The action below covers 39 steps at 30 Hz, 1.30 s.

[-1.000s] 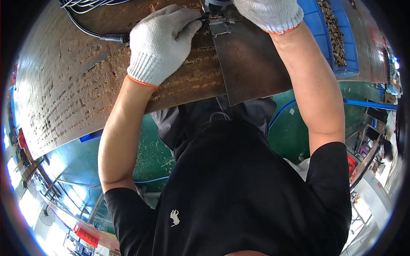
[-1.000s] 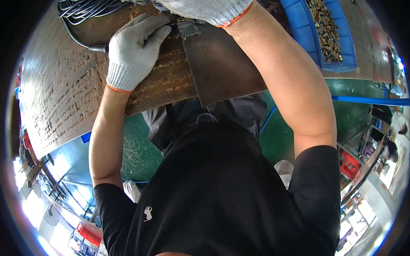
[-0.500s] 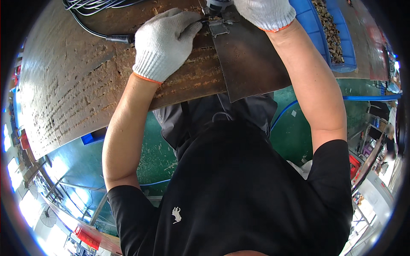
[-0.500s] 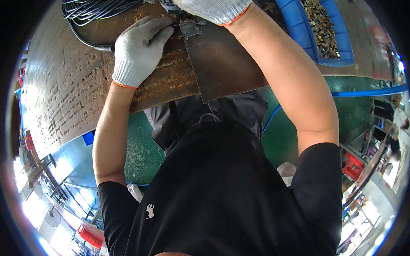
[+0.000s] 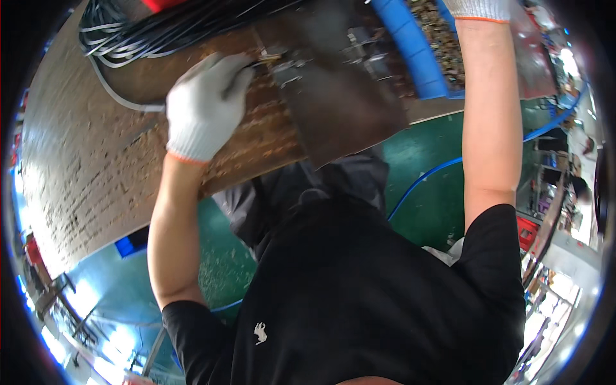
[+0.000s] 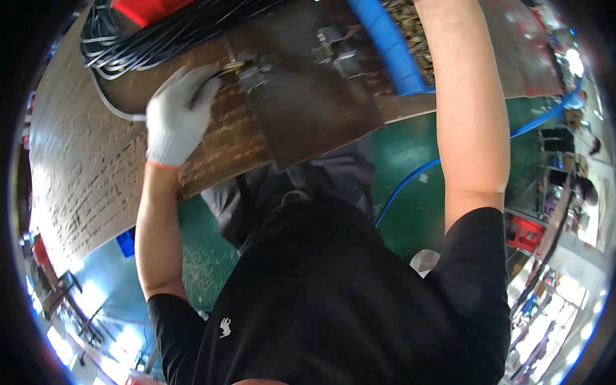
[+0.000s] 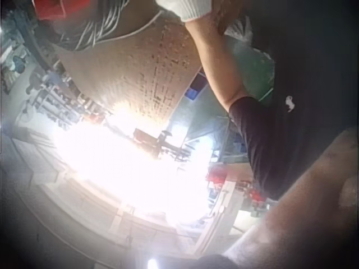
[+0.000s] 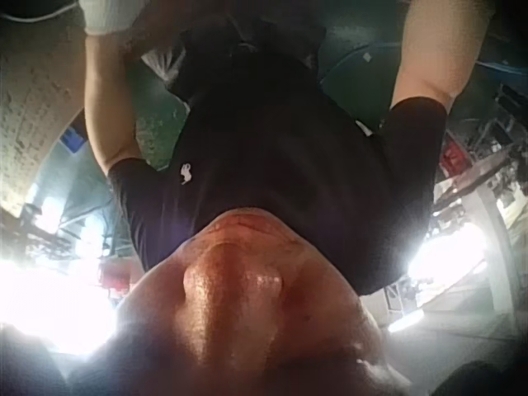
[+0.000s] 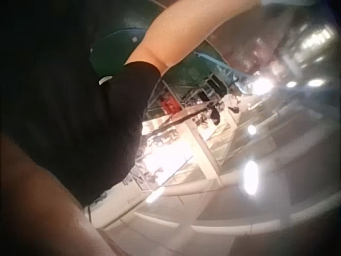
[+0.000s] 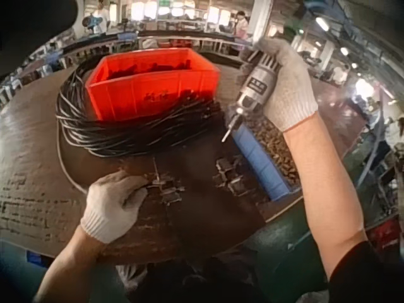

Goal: The recorder is seen assembling electrical connectors onto thick black cables and then organizing the cables on a table.

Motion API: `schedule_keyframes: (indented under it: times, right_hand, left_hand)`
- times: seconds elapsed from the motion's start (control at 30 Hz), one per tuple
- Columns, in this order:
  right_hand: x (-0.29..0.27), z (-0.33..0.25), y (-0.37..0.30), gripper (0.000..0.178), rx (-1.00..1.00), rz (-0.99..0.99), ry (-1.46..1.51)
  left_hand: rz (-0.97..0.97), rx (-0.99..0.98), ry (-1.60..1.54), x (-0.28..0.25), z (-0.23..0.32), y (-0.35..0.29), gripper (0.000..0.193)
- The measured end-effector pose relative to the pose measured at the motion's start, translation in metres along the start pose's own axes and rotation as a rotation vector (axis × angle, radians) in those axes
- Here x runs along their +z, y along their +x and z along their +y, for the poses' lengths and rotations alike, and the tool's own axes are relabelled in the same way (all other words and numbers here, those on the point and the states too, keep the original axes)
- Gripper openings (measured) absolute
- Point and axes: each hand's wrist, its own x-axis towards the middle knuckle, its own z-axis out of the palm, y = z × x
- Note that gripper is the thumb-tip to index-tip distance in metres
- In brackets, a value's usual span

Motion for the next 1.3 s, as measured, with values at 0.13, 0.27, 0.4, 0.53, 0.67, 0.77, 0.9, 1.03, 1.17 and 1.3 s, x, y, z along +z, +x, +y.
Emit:
schedule_keyframes:
  times: [0.13,0.27,0.4,0.53,0.67,0.77,0.9,1.03,1.17,1.3]
  right_hand:
    - [-0.157,-0.093,0.049,0.023,0.486,-0.153,0.32]
    - [-0.192,-0.043,0.051,0.03,-0.018,0.336,-0.827]
    - [-0.224,-0.051,0.044,0.039,-0.004,0.504,-1.465]
    - [-0.195,-0.048,0.043,0.066,-0.04,0.544,-2.162]
    - [-0.134,-0.02,0.007,0.059,-0.886,0.344,-2.25]
    - [-0.059,0.07,-0.037,0.038,-0.309,-0.159,-1.359]
    - [-0.032,0.151,-0.06,0.024,0.025,-0.393,-0.905]
    - [-0.036,0.158,-0.061,0.021,0.044,-0.332,-0.747]
    - [-0.043,0.151,-0.062,0.022,0.146,-0.342,-0.672]
    - [-0.048,0.149,-0.062,0.023,0.215,-0.337,-0.582]
  left_hand:
    - [-0.063,-0.164,-0.167,-0.029,0.019,0.011,0.02]
    - [-0.049,-0.157,-0.134,-0.041,0.02,0.005,0.017]
    - [-0.097,-0.136,-0.172,-0.037,0.024,0.011,0.019]
    - [-0.106,-0.123,-0.175,-0.039,0.022,0.011,0.021]
    - [-0.101,-0.126,-0.198,-0.044,0.029,0.021,0.022]
    - [-0.072,-0.133,-0.128,-0.047,0.027,0.017,0.018]
    - [-0.086,-0.142,-0.108,-0.047,0.03,0.018,0.018]
    - [-0.087,-0.103,-0.126,-0.046,0.029,0.015,0.02]
    - [-0.024,0.112,0.032,-0.046,0.032,0.015,0.018]
    - [0.028,0.19,0.136,-0.04,0.035,0.013,0.018]
